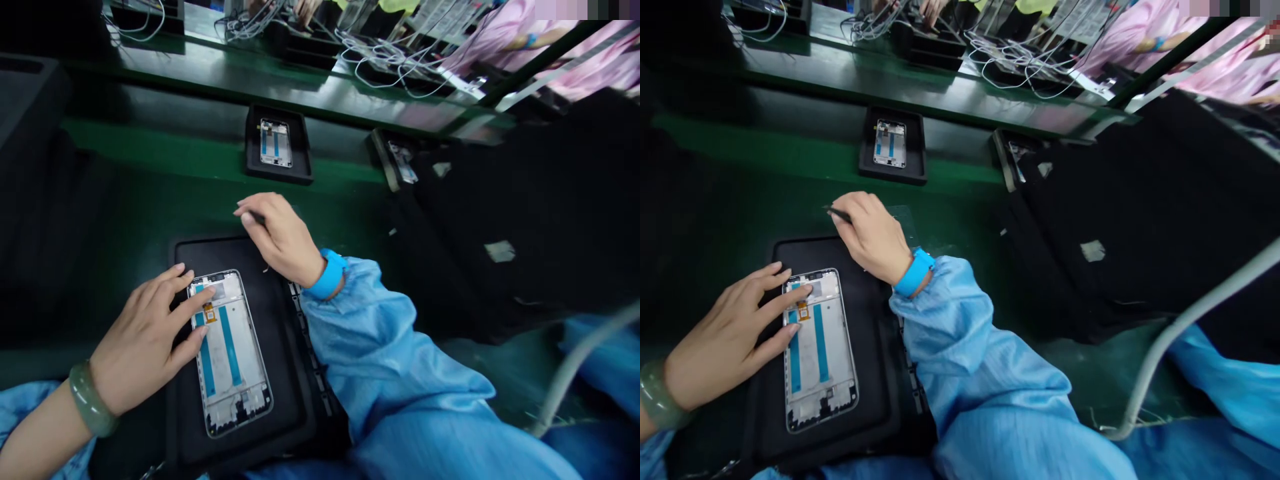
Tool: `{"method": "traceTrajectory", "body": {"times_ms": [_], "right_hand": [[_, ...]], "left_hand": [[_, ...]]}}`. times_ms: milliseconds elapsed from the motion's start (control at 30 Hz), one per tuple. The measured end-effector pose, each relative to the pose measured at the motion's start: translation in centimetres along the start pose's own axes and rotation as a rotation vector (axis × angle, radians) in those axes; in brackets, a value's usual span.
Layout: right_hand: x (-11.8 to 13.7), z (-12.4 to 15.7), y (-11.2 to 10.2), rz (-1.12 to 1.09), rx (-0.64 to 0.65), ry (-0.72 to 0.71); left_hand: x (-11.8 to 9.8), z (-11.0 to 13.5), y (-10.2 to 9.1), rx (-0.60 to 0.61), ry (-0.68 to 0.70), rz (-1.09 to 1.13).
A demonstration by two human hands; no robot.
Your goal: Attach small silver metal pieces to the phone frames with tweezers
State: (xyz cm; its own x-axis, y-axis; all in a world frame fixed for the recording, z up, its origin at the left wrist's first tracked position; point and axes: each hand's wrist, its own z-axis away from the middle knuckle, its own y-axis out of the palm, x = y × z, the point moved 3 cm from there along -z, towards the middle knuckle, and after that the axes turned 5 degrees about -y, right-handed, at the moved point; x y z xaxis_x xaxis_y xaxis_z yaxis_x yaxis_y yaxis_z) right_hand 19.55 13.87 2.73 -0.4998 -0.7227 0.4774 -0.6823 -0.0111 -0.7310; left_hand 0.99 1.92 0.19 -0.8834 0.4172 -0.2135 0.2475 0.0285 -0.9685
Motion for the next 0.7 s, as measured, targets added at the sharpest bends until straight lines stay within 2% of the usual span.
{"method": "traceTrajectory", "body": {"times_ms": [67, 133, 233, 300, 333, 433, 500, 567, 700], "right_hand": [[-0.9, 0.0, 0.6, 0.183, 0.251, -0.002], [-1.6, 0.0, 1.3, 0.303, 0.443, -0.011], [-2.4, -0.8, 1.3, 0.374, 0.556, -0.086], [-3.7, -2.3, 0.1, 0.431, 0.528, -0.066], [-4.8, -3.3, -1.0, 0.477, 0.484, -0.010], [-8.9, -6.6, -4.1, 0.612, 0.290, 0.274], [-11.1, -8.7, -4.9, 0.634, 0.191, 0.454], [-12.2, -10.8, -4.0, 0.592, 0.163, 0.581], [-11.2, -14.6, -0.3, 0.514, 0.235, 0.562]], "left_hand": [[0.0, 0.0, 0.0, 0.008, -0.007, 0.002], [0.1, 0.0, 0.1, 0.020, -0.016, 0.013], [0.5, 0.1, 0.2, 0.051, -0.021, 0.073], [0.9, 0.0, 0.0, 0.009, -0.064, 0.126], [1.2, 0.0, -0.2, -0.037, -0.107, 0.153], [2.1, -0.3, -0.8, -0.173, -0.242, 0.230], [2.5, -0.4, -0.7, -0.196, -0.278, 0.255], [2.8, -0.5, -0.3, -0.184, -0.274, 0.242], [3.7, -0.5, 0.9, -0.162, -0.270, 0.218]]}}
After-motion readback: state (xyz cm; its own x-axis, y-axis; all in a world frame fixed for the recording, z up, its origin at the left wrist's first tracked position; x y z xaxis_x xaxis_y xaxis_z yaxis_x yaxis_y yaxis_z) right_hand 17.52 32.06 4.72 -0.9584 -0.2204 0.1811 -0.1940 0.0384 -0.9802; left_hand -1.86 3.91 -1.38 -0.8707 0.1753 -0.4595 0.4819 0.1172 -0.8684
